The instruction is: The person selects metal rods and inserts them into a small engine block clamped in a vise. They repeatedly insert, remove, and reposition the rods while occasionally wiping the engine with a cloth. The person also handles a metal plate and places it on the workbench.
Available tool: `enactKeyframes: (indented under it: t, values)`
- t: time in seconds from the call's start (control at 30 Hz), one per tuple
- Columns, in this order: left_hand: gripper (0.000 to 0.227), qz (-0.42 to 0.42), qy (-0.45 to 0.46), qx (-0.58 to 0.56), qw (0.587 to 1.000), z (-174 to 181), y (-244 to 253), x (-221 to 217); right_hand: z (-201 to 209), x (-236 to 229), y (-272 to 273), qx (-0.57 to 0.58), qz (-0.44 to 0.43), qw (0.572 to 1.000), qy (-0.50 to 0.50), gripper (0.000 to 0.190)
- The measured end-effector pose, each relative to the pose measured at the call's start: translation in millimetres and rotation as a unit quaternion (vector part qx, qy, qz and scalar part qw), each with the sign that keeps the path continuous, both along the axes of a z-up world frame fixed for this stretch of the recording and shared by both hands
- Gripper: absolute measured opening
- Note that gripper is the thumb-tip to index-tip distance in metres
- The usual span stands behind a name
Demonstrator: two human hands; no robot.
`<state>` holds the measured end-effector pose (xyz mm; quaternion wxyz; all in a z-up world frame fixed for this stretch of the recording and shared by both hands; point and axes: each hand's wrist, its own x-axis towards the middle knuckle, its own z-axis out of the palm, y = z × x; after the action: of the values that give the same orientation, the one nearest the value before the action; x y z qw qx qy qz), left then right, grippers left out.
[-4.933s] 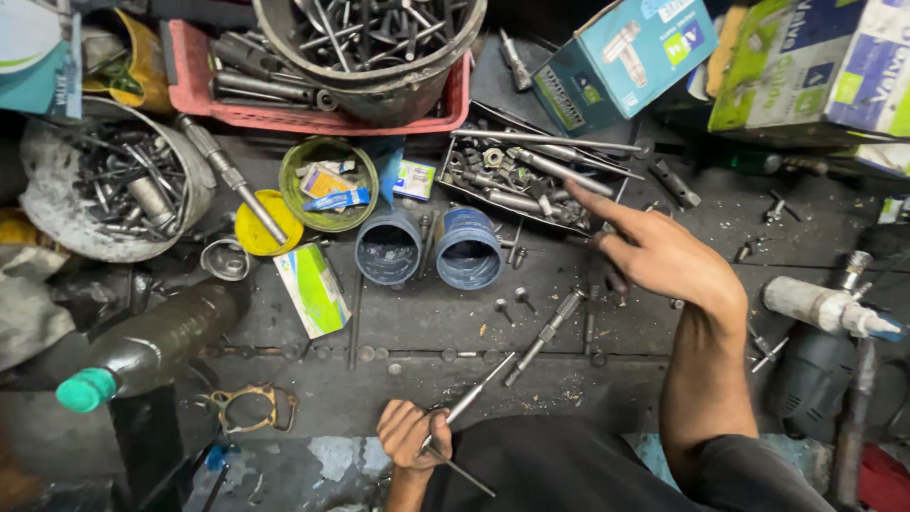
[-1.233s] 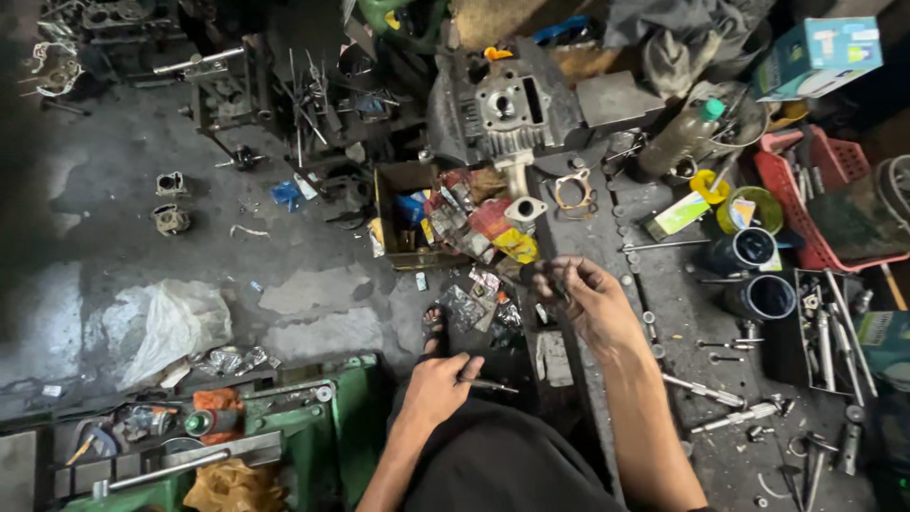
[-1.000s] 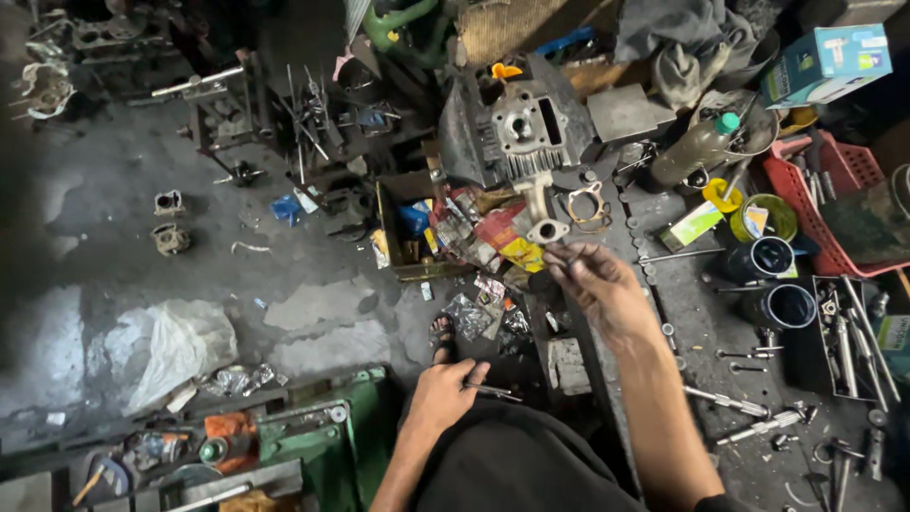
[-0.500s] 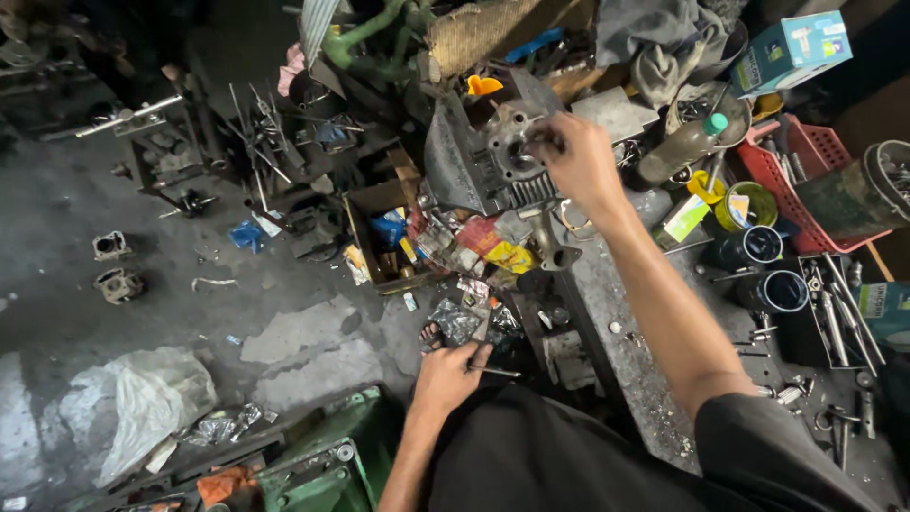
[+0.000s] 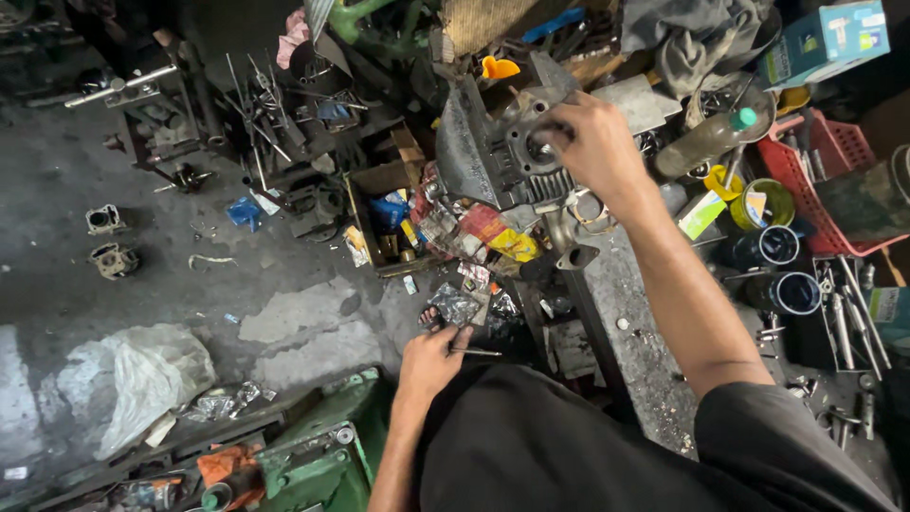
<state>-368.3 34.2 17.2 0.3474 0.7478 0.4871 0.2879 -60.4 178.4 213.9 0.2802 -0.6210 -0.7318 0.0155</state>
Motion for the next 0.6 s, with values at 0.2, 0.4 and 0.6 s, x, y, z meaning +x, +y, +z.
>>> enactKeyframes:
  t: [0.2,0.4,0.6]
  values:
    - [0.036,-0.009,0.033,0.003,0.999,-8.6,-6.9,-4.1,8.7,-2.5,-16.9,-0.023,-0.024,0.999,0.005,0.023]
    - [0.037,-0.042,0.030,-0.039,0.998,-9.4,-8.9,-0.5,13.2,-14.2,-23.6,0.002,0.012,0.997,-0.082,0.025]
    - [0.040,-0.086,0.022,-0.065,0.994,-6.4,2.3,9.2,14.7,-17.8,-19.3,-0.020,0.003,0.990,-0.139,0.020]
